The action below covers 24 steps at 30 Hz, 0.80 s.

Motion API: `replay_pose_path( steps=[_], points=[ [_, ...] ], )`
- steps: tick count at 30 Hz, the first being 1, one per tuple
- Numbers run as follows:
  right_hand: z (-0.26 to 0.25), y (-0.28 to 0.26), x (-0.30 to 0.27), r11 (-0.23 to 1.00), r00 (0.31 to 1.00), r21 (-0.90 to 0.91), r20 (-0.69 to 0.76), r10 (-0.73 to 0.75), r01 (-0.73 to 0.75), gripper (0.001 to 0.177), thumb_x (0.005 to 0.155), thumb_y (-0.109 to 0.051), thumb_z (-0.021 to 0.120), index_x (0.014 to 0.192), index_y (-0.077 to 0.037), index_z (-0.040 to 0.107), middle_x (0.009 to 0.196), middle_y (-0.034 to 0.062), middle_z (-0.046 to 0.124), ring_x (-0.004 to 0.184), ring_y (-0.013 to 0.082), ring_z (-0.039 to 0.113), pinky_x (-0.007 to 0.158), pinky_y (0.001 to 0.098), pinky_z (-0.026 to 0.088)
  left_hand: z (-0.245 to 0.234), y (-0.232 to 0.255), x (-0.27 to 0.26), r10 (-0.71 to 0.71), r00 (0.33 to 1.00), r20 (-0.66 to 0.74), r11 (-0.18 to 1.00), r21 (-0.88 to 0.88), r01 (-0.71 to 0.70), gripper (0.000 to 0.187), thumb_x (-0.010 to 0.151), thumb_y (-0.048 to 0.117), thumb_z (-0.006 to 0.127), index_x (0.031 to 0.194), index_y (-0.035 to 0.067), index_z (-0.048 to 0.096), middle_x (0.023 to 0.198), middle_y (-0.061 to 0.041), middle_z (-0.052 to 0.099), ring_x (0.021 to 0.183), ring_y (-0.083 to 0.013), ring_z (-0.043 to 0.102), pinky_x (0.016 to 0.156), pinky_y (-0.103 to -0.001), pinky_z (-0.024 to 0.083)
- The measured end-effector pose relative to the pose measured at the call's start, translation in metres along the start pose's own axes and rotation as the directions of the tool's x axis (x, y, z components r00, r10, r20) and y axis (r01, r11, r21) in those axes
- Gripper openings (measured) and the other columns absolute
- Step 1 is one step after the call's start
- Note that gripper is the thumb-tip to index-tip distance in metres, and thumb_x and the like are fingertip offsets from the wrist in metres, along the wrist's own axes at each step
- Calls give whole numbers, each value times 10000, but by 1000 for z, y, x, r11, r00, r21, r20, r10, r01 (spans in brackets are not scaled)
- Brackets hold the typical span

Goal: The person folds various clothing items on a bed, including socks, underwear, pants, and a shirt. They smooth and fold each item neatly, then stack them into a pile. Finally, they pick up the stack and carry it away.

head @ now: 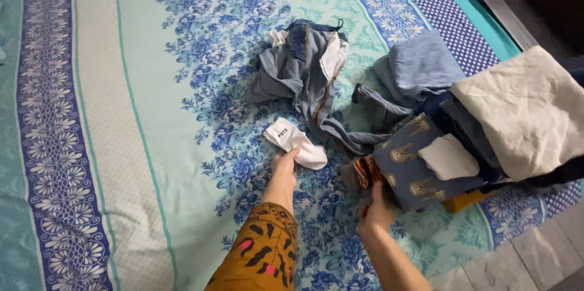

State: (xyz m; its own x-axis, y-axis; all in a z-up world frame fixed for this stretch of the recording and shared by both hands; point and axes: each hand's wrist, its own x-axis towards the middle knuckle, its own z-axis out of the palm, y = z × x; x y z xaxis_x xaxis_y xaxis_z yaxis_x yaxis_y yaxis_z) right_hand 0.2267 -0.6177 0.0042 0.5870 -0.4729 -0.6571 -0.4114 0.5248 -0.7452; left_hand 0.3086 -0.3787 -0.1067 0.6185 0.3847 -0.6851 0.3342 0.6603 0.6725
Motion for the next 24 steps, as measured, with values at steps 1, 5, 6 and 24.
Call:
replay_pose_path(
  steps=[1, 5, 6, 24],
  points=[
    [1, 2, -4, 996, 1000, -84, 26, 11, -9, 379, 944, -426, 758, 928, -98, 570, 661, 13, 405, 526, 164, 392, 455, 327, 310, -1, 3, 1, -95, 995, 26, 994, -53, 96, 520, 803, 132, 764, 1300, 62, 629, 1227, -91, 690, 1102, -248, 651, 941, -417, 502],
    [19, 24, -32, 968, 963, -238, 269, -12, 79, 347, 939, -370, 774, 951, -60, 618, 714, -32, 449, 600, 102, 403, 506, 286, 350, -31, 31, -16, -92, 991, 97, 962, -247, 113, 402, 869, 105, 674, 1262, 96, 589, 1123, -83, 679, 1034, -267, 640, 818, -455, 480],
    [28, 30, -41, 968, 930, -218, 366, -39, 127, 350, 944, -342, 794, 951, -44, 612, 733, -45, 451, 617, 87, 399, 512, 278, 354, -45, 43, -28, 17, 990, 141, 958, -287, 24, 444, 858, 47, 660, 1295, 82, 595, 1167, -88, 678, 1075, -269, 641, 857, -437, 492],
    [180, 262, -311, 646, 462, -593, 797, 388, 480, 446, 819, -143, 800, 1233, -37, 672, 886, 58, 749, 784, 164, 689, 670, 345, 553, -405, 186, -179, 357, 931, -73, 878, -312, -362, 782, 730, -15, 568, 1494, 104, 452, 1407, -91, 587, 1289, -218, 566, 1064, -357, 451]
  ],
)
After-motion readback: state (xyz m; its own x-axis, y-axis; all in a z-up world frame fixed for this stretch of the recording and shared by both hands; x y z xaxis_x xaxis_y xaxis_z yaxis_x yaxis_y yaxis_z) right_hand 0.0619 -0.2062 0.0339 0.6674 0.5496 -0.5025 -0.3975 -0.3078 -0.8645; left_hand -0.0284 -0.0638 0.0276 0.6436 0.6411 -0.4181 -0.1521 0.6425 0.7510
